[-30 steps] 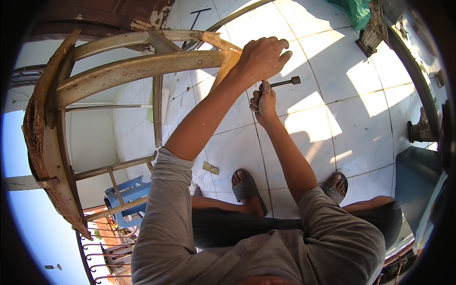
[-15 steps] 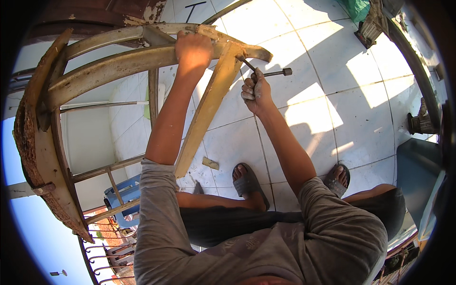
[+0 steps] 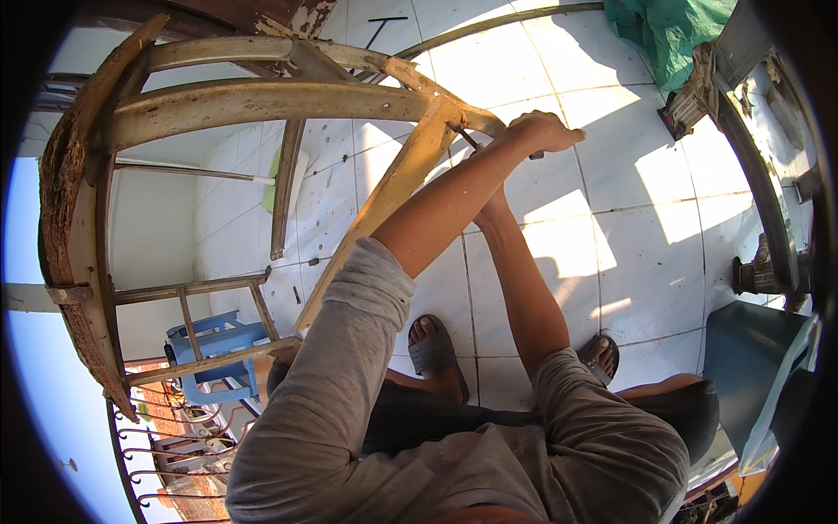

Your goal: The person assembles a metal frame on a tiled floor, using a wrench to tighten bolts and a hammer to secure joints. They reposition the frame and continue tightening fasteners at multiple connection points.

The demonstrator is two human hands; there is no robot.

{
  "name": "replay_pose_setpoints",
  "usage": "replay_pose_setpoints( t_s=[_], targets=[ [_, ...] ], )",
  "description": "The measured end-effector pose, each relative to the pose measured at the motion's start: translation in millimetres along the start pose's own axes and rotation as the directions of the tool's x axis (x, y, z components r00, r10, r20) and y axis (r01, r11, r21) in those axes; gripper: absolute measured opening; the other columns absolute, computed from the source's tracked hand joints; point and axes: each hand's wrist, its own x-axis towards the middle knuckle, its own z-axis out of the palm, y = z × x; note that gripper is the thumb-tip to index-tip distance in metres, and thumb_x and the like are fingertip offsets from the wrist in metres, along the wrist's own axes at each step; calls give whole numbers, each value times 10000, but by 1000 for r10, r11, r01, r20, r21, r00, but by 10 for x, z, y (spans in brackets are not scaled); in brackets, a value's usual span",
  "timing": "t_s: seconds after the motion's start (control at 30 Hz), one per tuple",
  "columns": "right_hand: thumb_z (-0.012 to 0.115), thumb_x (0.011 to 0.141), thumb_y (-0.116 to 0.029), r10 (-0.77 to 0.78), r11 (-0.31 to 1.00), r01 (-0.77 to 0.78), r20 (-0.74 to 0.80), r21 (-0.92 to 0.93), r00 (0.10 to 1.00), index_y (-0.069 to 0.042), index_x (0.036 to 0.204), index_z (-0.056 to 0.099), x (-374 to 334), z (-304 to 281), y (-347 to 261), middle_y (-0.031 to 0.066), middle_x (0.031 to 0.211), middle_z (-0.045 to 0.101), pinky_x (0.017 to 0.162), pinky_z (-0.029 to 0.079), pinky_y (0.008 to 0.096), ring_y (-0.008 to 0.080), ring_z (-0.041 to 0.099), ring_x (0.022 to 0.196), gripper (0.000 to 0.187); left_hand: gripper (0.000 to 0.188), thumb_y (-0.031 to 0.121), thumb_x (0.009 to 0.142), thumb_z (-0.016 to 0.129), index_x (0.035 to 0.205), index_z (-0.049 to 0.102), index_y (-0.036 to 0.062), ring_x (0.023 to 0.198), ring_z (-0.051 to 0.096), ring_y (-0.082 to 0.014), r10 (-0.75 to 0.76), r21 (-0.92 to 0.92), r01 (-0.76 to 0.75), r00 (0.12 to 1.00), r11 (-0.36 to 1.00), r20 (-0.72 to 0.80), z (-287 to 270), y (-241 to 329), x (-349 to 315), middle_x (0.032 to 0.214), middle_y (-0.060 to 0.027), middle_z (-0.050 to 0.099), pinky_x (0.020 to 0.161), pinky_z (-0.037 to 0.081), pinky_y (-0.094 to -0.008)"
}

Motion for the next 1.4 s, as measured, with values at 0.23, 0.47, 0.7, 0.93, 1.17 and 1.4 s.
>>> replay_pose_setpoints(
  t_s=[0.23,0.47,0.7,0.93,1.17,1.4],
  targets=[
    [533,1014,-222,-477,668,566,305,-483,824,-44,989,537,538,-618,204,24,722,467,595,455,318,184,465,625,179,477,370,871,555,593,566,-17,626,639,-284,91,-239,-162,954,957,-285,125,62,-70,616,-191,625,679,522,-439],
    [528,975,-240,2,-332,349,369,-876,929,-27,1021,643,499,-161,-723,194,871,695,746,521,469,385,669,834,246,503,377,983,432,556,350,125,430,347,-176,-100,-695,-686,723,-214,-683,257,-975,-899,464,-4,264,503,317,-333],
    [533,970,-269,225,-589,345,262,-731,938,-69,909,710,622,-8,-998,134,858,706,769,532,458,336,682,832,274,569,502,980,319,567,431,127,453,322,-193,-294,-385,-765,581,-516,-759,978,-1053,-880,467,-3,317,640,348,-382],
    [609,824,-174,233,-540,441,376,-717,897,4,779,641,522,88,-1087,209,746,673,692,523,456,410,660,732,187,494,423,997,466,852,636,-17,594,562,-300,-167,-276,-115,561,954,-811,412,-567,-1032,636,-86,564,697,504,-439],
    [548,929,-301,300,-517,300,159,-802,941,-116,968,711,573,97,-1074,132,957,719,830,538,465,324,687,937,249,610,469,1024,409,743,682,3,635,652,-368,-133,-44,134,769,990,-625,492,-857,-892,623,-175,641,648,521,-456],
    [506,934,-272,355,-666,316,85,-676,931,-82,977,707,544,171,-1031,164,977,716,854,535,475,345,681,969,280,636,464,1027,403,676,670,6,625,635,-390,-237,-179,158,735,971,-636,667,-978,-935,605,-189,624,629,487,-483]
  ],
)
